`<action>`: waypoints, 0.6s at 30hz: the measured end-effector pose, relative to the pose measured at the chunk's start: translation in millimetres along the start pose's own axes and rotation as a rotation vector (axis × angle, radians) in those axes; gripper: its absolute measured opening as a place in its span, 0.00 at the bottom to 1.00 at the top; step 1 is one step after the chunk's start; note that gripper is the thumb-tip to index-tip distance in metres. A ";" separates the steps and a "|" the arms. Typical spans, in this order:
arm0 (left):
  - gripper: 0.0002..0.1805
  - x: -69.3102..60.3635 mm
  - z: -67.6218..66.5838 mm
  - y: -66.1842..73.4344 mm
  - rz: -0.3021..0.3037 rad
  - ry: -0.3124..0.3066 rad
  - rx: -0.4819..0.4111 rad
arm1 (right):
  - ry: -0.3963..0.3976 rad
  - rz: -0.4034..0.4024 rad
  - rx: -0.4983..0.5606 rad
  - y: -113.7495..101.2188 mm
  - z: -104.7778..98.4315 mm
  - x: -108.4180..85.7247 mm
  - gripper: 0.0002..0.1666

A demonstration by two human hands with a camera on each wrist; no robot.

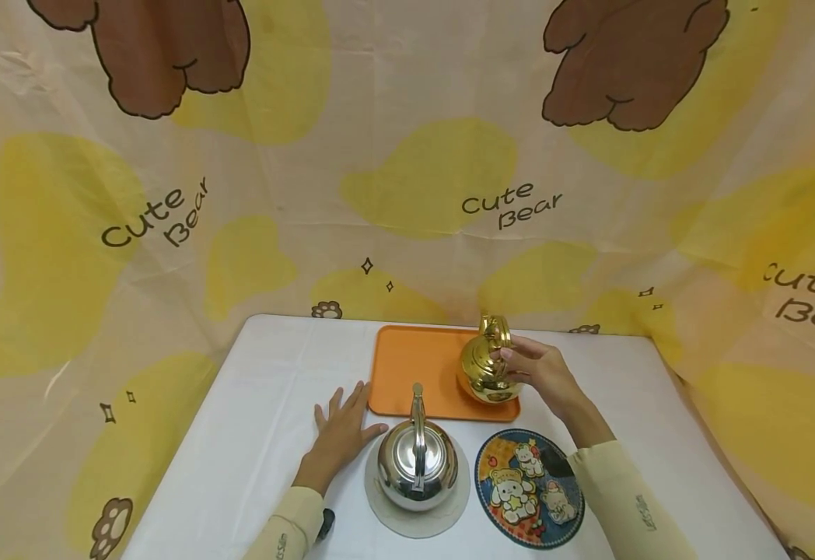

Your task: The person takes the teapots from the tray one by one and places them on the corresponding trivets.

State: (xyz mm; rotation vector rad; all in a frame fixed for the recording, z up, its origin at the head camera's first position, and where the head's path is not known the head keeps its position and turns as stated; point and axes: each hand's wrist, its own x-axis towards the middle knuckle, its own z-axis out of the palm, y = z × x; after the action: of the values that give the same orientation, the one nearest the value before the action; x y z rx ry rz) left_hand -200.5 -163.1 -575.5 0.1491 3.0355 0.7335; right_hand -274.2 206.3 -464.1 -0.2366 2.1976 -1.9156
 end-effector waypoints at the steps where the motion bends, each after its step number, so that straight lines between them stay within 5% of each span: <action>1: 0.51 -0.2 -0.2 0.1 0.002 0.000 0.001 | -0.003 -0.010 0.002 -1.6 -0.7 -1.5 0.33; 18: 0.50 -0.4 -1.4 1.4 0.007 -0.002 -0.006 | -0.022 -0.075 0.000 -19.1 -4.6 -40.8 0.30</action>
State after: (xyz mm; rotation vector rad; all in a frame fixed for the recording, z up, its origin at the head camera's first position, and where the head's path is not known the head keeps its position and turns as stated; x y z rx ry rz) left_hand -200.0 -162.5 -573.7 0.1601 3.0327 0.7421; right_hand -236.6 218.6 -442.3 -0.3430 2.2038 -1.9420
